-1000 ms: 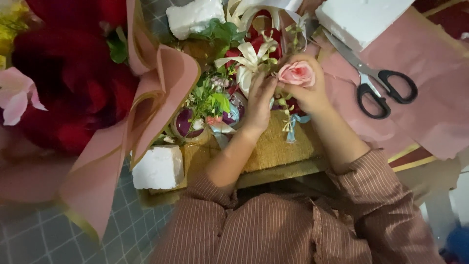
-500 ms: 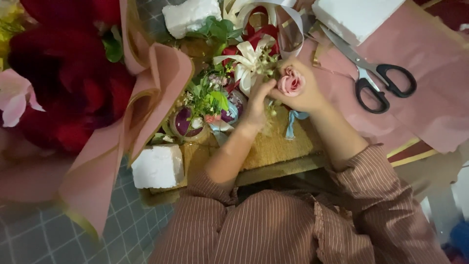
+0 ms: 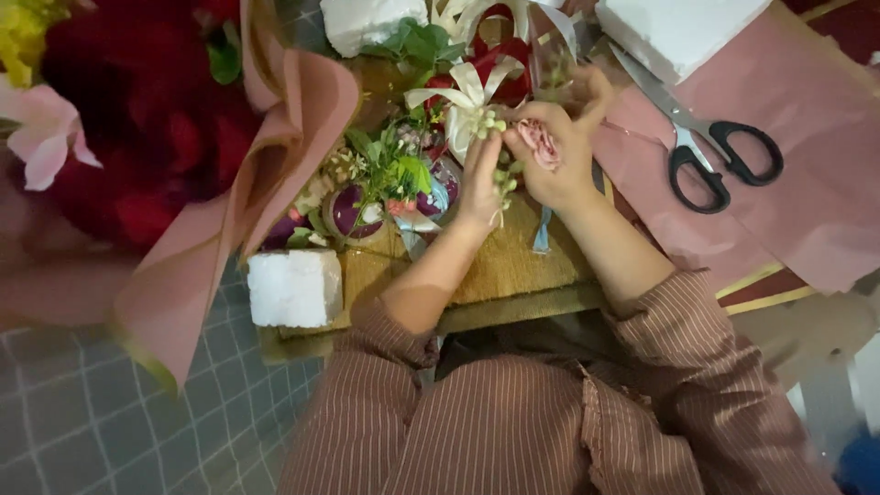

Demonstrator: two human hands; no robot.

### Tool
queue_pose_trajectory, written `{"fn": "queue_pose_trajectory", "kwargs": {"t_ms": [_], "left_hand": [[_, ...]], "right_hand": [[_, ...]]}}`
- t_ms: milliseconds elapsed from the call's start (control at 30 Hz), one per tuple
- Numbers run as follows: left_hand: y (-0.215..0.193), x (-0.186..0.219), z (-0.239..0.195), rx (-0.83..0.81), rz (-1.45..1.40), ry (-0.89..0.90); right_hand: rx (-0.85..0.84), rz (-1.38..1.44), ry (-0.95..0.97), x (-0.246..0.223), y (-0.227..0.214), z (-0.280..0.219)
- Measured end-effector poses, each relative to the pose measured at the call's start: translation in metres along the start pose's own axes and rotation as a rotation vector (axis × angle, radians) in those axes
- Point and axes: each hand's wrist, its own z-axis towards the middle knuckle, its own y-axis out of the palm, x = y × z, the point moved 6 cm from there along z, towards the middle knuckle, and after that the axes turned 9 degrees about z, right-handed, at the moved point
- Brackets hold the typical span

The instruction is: The person arranges a small bouquet by hand, attaching green filler stems to a pink rose and adjusting the arrangement on a wooden surface.

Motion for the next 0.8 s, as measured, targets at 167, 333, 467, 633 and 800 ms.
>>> {"fn": "queue_pose_trajectory", "kwargs": {"t_ms": [167,333,467,633,800], "left_hand": [[-0.03,-0.056,0.018,0.029,0.421,0.454],[-0.003,0.001,-0.005,0.123,0.188,0.131],[-0.002,-0.007,-0.005,0.145,0.19,0.351],[-0.001,-0.03,-0.004,0.174,-0.004,0.379],[-0.003,-0.059,0.019,0.148,0.038,0.061]], "right_hand": [[-0.017,0.008,-0.235,-0.042,-0.005,0.005],[-0.058,-0.089,-0.347,-0.064,-0.007,0.011],[-0.15,-0.049,-0.24,-0.052,-0.003,0.011],[-0.131,-0.036,-0.186,-0.026,-0.011,0.001],[-0.109,0.096,-0.118,-0.003,-0.021,0.006]]}}
